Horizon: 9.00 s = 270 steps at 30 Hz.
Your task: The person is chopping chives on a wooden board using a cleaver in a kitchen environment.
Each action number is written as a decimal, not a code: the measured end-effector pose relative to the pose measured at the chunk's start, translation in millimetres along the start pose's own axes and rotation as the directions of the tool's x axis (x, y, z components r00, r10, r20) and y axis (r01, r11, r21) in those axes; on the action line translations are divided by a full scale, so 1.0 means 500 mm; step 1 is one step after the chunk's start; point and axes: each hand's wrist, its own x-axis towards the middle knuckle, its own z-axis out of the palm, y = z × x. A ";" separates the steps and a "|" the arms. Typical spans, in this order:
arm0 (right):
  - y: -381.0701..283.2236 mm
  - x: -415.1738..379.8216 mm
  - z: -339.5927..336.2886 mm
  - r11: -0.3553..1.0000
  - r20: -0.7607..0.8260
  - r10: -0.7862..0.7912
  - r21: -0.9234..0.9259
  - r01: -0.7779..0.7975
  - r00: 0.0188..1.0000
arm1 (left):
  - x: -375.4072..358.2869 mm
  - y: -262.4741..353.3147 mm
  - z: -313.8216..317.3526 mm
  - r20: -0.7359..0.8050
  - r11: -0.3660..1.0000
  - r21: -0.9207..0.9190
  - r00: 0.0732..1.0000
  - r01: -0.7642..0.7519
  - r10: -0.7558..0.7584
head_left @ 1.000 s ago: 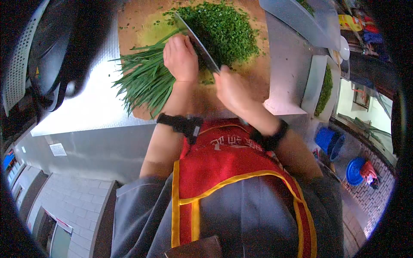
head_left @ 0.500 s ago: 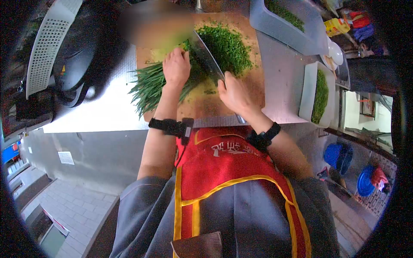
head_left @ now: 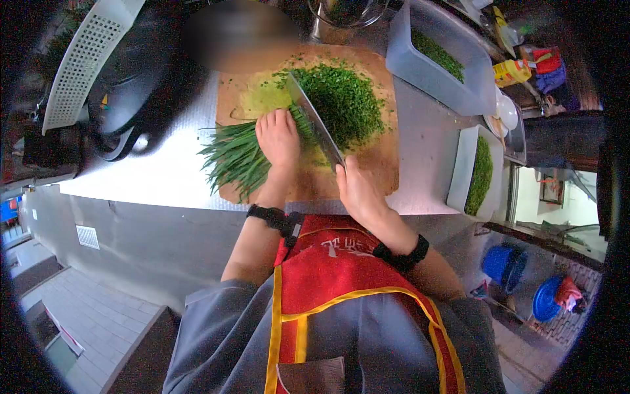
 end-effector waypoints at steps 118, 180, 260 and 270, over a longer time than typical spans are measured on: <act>-0.021 0.026 -0.010 0.995 0.088 0.029 -0.095 -0.021 0.996 | -0.012 -0.013 0.029 -0.078 0.992 -0.077 0.991 0.100 -0.106; -0.009 0.009 -0.003 0.999 0.133 -0.038 -0.031 0.042 0.990 | -0.015 -0.019 0.033 -0.021 0.996 -0.012 0.996 0.084 -0.085; 0.028 0.059 -0.035 0.989 -0.128 0.044 0.145 -0.026 0.991 | 0.058 -0.032 -0.050 0.090 0.883 -0.310 0.936 0.352 -0.341; 0.031 0.063 -0.005 0.991 -0.118 0.105 0.093 -0.094 0.987 | 0.068 -0.046 -0.056 0.192 0.875 -0.229 0.901 0.426 -0.388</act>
